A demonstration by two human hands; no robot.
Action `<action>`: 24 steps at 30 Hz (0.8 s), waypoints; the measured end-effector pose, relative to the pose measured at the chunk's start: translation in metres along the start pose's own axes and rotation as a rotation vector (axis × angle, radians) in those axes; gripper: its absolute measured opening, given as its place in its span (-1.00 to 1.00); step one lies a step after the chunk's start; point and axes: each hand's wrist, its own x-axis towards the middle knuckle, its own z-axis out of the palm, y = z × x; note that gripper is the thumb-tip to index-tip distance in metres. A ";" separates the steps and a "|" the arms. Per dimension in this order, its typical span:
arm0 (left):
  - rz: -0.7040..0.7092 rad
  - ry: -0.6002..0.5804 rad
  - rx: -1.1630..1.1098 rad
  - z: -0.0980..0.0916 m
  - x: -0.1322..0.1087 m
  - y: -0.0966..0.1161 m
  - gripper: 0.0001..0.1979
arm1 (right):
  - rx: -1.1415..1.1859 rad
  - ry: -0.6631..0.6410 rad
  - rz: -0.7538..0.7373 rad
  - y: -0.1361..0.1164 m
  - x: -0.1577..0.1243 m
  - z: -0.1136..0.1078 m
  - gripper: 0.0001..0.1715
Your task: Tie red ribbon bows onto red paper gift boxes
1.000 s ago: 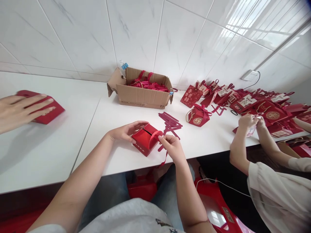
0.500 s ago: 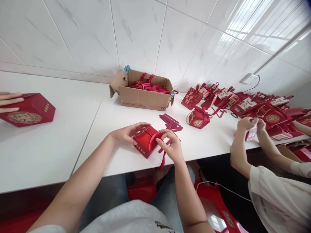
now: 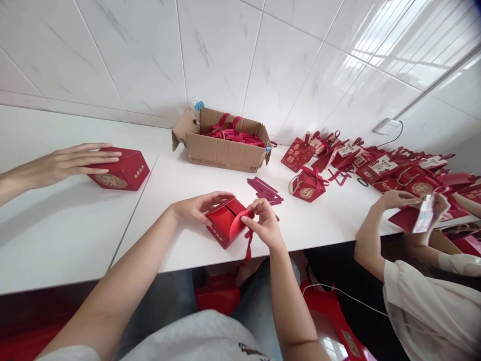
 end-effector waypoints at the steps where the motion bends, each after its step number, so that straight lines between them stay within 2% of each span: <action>1: -0.003 -0.005 -0.001 0.000 0.000 0.000 -0.11 | 0.014 -0.050 0.000 0.001 0.001 -0.003 -0.64; 5: -0.014 -0.016 0.008 0.002 0.001 0.000 -0.10 | 0.057 -0.237 0.040 0.000 0.003 -0.012 -0.68; 8: -0.013 -0.020 0.014 0.002 0.001 0.000 -0.10 | 0.066 -0.276 0.066 -0.001 0.003 -0.014 -0.81; 10: -0.016 -0.025 0.011 0.003 0.001 0.000 -0.09 | 0.077 -0.284 0.083 -0.001 0.002 -0.014 -0.83; 15: -0.014 -0.009 -0.004 0.003 0.000 0.001 -0.11 | 0.113 -0.242 0.102 -0.004 0.000 -0.015 -0.79; 21: -0.008 -0.021 -0.009 0.002 0.000 0.001 -0.11 | 0.123 -0.180 0.048 -0.016 0.001 -0.014 -0.85; 24: -0.014 -0.021 -0.003 0.001 0.000 0.001 -0.11 | 0.173 -0.097 -0.021 -0.027 -0.007 -0.021 -0.87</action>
